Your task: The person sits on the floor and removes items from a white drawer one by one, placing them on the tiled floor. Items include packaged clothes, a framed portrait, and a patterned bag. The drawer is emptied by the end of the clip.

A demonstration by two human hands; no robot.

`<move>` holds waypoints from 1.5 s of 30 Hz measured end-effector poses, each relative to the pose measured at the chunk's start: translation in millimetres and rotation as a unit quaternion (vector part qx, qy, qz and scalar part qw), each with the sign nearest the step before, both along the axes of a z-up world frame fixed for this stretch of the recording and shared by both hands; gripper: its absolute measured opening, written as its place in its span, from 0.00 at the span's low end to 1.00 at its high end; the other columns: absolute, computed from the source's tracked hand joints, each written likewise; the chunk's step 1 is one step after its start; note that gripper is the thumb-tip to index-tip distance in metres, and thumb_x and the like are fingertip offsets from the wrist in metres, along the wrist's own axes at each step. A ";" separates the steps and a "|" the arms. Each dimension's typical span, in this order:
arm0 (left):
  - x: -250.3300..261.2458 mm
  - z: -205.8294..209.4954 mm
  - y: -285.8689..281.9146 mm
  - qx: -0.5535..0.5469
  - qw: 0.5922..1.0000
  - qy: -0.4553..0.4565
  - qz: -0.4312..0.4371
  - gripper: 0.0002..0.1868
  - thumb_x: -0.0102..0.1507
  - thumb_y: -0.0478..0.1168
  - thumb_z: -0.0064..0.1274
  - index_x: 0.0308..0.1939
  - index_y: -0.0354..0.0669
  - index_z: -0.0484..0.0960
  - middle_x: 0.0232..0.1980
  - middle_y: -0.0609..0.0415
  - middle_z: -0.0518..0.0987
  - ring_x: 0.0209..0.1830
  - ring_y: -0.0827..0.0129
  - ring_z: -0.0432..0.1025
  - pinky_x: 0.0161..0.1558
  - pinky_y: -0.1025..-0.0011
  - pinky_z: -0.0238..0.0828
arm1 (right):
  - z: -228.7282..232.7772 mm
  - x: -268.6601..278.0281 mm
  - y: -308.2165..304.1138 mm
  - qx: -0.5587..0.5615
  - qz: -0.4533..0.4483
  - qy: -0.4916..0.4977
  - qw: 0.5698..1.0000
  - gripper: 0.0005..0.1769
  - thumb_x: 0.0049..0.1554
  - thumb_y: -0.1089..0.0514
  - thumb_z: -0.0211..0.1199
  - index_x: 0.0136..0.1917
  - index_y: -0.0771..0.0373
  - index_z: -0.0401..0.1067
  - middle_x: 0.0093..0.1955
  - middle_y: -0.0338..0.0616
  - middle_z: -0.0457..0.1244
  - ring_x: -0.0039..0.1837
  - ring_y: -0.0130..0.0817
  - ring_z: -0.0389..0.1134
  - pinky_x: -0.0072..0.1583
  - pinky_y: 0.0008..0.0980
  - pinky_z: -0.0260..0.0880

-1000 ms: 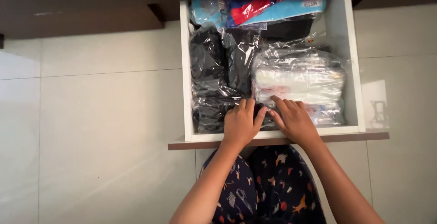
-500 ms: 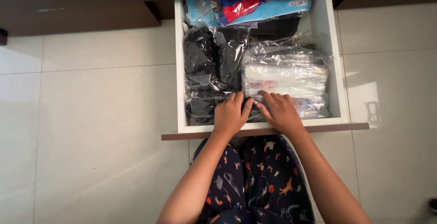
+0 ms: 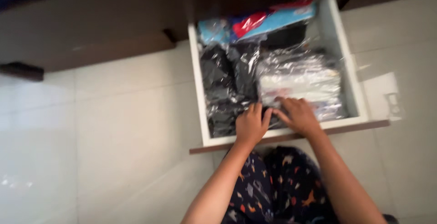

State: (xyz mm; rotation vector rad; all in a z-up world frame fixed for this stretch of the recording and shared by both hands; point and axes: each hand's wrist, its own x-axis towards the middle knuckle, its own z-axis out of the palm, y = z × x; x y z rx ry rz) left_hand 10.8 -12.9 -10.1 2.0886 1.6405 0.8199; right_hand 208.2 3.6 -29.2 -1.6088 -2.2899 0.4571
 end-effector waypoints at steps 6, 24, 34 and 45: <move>2.4 2.6 2.7 -0.038 0.999 0.014 0.025 0.20 0.69 0.55 0.48 0.37 0.42 0.75 0.35 0.46 0.79 0.31 0.48 0.77 0.30 0.54 0.73 | 3.6 -3.3 -2.6 -0.040 0.020 0.004 0.999 0.26 0.61 0.43 0.57 0.66 0.60 0.67 0.47 0.49 0.67 0.51 0.48 0.68 0.56 0.46 0.63; -0.1 2.1 1.4 -0.033 0.999 0.023 -0.017 0.24 0.70 0.58 0.46 0.38 0.38 0.74 0.35 0.46 0.78 0.31 0.51 0.78 0.29 0.58 0.73 | 19.6 -6.7 -7.0 -0.018 0.039 0.009 0.999 0.27 0.62 0.45 0.56 0.67 0.64 0.65 0.50 0.51 0.65 0.53 0.49 0.66 0.55 0.47 0.62; -4.0 10.0 1.0 -0.019 1.000 -0.001 -0.001 0.22 0.70 0.55 0.46 0.36 0.40 0.75 0.34 0.47 0.78 0.30 0.52 0.77 0.28 0.59 0.73 | 32.4 -10.8 -4.1 0.010 0.029 -0.013 0.999 0.25 0.62 0.43 0.57 0.64 0.61 0.69 0.45 0.46 0.67 0.49 0.45 0.68 0.54 0.43 0.62; -3.8 18.7 -0.5 0.045 0.997 -0.054 0.029 0.18 0.72 0.51 0.46 0.37 0.40 0.74 0.34 0.48 0.75 0.33 0.53 0.74 0.32 0.58 0.71 | 48.7 -13.5 29.0 0.072 -0.035 0.047 0.996 0.13 0.62 0.49 0.66 0.56 0.57 0.77 0.35 0.37 0.66 0.35 0.30 0.64 0.47 0.37 0.59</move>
